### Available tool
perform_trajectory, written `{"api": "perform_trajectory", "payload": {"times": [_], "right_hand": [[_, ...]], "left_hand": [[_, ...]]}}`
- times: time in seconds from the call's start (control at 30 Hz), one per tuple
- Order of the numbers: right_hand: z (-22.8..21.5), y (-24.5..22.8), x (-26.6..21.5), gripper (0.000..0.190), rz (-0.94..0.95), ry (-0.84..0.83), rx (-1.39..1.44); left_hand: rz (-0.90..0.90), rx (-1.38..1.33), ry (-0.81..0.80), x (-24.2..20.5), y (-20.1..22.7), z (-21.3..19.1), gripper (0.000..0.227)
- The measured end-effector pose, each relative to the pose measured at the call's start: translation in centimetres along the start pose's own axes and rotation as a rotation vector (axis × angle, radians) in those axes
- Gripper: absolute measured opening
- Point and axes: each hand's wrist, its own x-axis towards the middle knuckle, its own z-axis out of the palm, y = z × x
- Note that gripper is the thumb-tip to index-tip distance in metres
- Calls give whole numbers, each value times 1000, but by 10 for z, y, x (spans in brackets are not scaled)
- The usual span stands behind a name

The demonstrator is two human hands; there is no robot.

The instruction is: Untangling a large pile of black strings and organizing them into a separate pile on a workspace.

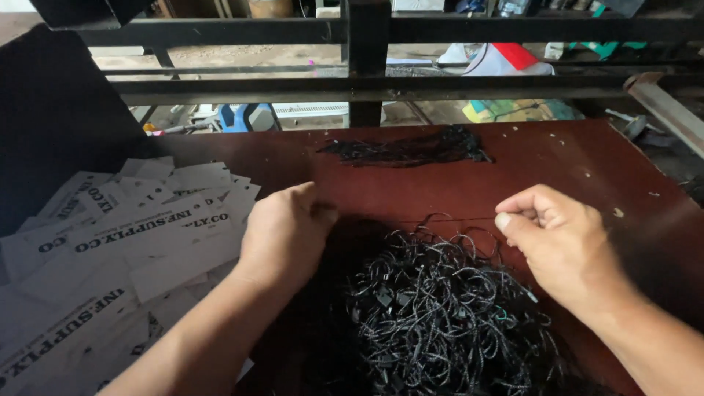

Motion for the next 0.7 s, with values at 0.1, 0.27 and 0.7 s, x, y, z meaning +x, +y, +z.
{"api": "perform_trajectory", "payload": {"times": [0.1, 0.27, 0.7], "right_hand": [[1, 3, 1, 5, 1, 5, 5], [3, 8, 15, 6, 8, -29, 66], [17, 8, 56, 11, -137, 102, -76]], "left_hand": [[299, 66, 153, 9, -22, 24, 24], [356, 60, 189, 14, -27, 35, 23], [422, -33, 285, 56, -14, 32, 13]]}}
